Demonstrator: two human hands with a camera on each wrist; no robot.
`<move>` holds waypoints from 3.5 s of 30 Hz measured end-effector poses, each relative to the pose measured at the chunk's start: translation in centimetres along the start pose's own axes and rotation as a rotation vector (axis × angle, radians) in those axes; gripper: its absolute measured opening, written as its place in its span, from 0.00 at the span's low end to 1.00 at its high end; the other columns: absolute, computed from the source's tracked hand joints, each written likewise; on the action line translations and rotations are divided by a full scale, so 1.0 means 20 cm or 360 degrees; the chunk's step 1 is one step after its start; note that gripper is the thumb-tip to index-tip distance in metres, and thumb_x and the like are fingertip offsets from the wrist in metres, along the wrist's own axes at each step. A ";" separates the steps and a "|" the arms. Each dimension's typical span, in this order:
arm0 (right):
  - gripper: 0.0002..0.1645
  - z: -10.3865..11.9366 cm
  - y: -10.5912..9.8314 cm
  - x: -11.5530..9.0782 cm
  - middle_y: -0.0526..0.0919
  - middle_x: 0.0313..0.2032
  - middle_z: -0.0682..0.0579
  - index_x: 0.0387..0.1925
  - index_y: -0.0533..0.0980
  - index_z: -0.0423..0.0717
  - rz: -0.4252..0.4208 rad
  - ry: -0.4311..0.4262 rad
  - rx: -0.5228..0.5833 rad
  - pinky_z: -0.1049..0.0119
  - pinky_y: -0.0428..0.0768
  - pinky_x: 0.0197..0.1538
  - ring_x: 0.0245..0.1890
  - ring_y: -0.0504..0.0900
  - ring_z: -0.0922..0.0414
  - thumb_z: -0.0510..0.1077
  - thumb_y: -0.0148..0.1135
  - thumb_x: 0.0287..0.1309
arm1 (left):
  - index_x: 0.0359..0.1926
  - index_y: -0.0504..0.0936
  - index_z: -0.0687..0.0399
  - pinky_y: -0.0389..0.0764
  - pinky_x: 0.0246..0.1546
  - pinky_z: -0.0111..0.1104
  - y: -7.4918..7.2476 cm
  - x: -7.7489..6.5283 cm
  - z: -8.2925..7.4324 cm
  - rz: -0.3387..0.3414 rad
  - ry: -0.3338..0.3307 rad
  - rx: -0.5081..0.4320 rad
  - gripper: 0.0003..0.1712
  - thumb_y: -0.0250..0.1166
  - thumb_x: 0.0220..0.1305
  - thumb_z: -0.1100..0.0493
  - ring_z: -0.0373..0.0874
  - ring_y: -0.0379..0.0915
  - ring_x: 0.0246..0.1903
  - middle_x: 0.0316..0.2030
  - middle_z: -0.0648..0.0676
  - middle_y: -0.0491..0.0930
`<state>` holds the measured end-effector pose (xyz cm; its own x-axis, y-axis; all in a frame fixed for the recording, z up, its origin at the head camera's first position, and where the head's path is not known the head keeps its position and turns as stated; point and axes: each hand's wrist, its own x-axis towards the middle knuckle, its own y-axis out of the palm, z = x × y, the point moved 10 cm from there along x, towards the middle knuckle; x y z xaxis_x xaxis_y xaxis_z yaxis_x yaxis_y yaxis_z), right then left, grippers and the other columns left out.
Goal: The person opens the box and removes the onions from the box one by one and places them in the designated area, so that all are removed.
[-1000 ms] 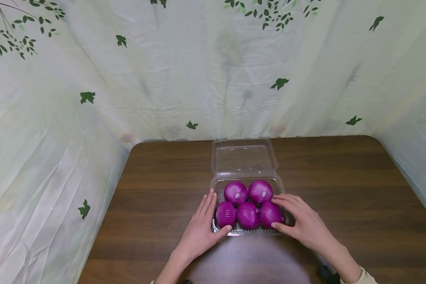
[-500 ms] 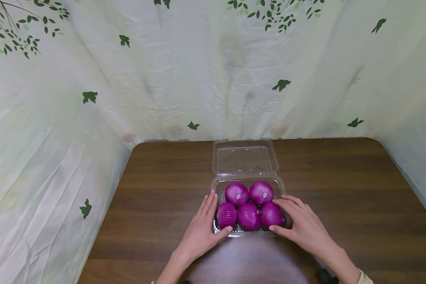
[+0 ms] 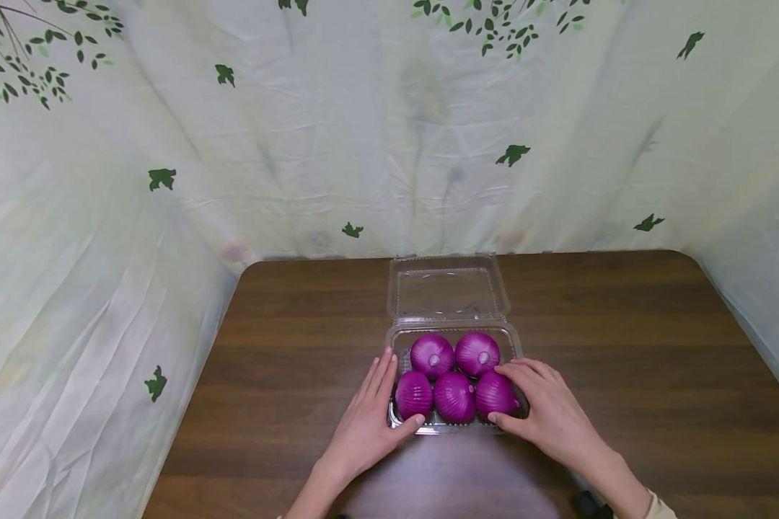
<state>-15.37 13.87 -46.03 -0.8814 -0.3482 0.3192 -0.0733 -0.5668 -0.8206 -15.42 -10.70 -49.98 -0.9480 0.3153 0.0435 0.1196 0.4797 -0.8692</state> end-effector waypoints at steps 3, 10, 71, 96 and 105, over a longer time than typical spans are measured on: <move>0.41 0.00 0.00 0.00 0.80 0.51 0.53 0.55 0.77 0.48 -0.0001 -0.0016 0.0023 0.44 0.64 0.62 0.57 0.72 0.50 0.59 0.80 0.38 | 0.78 0.46 0.50 0.55 0.69 0.48 0.00 0.00 0.00 -0.0006 0.0006 0.0009 0.59 0.60 0.58 0.27 0.51 0.37 0.75 0.78 0.44 0.35; 0.44 0.03 0.00 0.01 0.78 0.55 0.51 0.57 0.75 0.47 -0.0030 -0.0080 0.0059 0.49 0.57 0.69 0.58 0.75 0.51 0.55 0.82 0.36 | 0.79 0.45 0.49 0.55 0.69 0.49 0.00 0.00 0.00 -0.0006 0.0009 0.0011 0.59 0.59 0.58 0.26 0.51 0.38 0.75 0.78 0.43 0.34; 0.42 0.04 -0.30 0.05 0.75 0.55 0.40 0.56 0.75 0.35 -0.0416 0.0109 0.0670 0.76 0.77 0.50 0.49 0.79 0.57 0.27 0.80 0.33 | 0.78 0.48 0.52 0.55 0.69 0.50 0.00 0.00 0.00 -0.0004 -0.0015 0.0008 0.59 0.56 0.58 0.24 0.49 0.36 0.75 0.78 0.43 0.35; 0.40 -0.46 -0.30 0.03 0.75 0.57 0.46 0.59 0.67 0.43 -0.0273 0.0448 0.0428 0.83 0.74 0.44 0.51 0.78 0.44 0.37 0.78 0.45 | 0.79 0.45 0.49 0.57 0.68 0.52 0.01 0.01 0.00 0.0016 -0.0026 0.0048 0.60 0.52 0.57 0.21 0.49 0.36 0.75 0.78 0.42 0.34; 0.39 -0.59 -0.26 0.05 0.74 0.51 0.38 0.58 0.67 0.40 -0.0137 0.0516 0.0271 0.43 0.81 0.40 0.46 0.76 0.40 0.40 0.76 0.45 | 0.79 0.45 0.48 0.57 0.67 0.53 0.01 0.01 0.00 0.0016 -0.0032 0.0040 0.60 0.54 0.58 0.21 0.50 0.36 0.75 0.77 0.42 0.33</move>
<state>-21.45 25.30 -47.11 -0.9794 -0.0546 0.1946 -0.0991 -0.7095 -0.6977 -15.54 -10.55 -50.22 -0.9525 0.3034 0.0250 0.1221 0.4559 -0.8816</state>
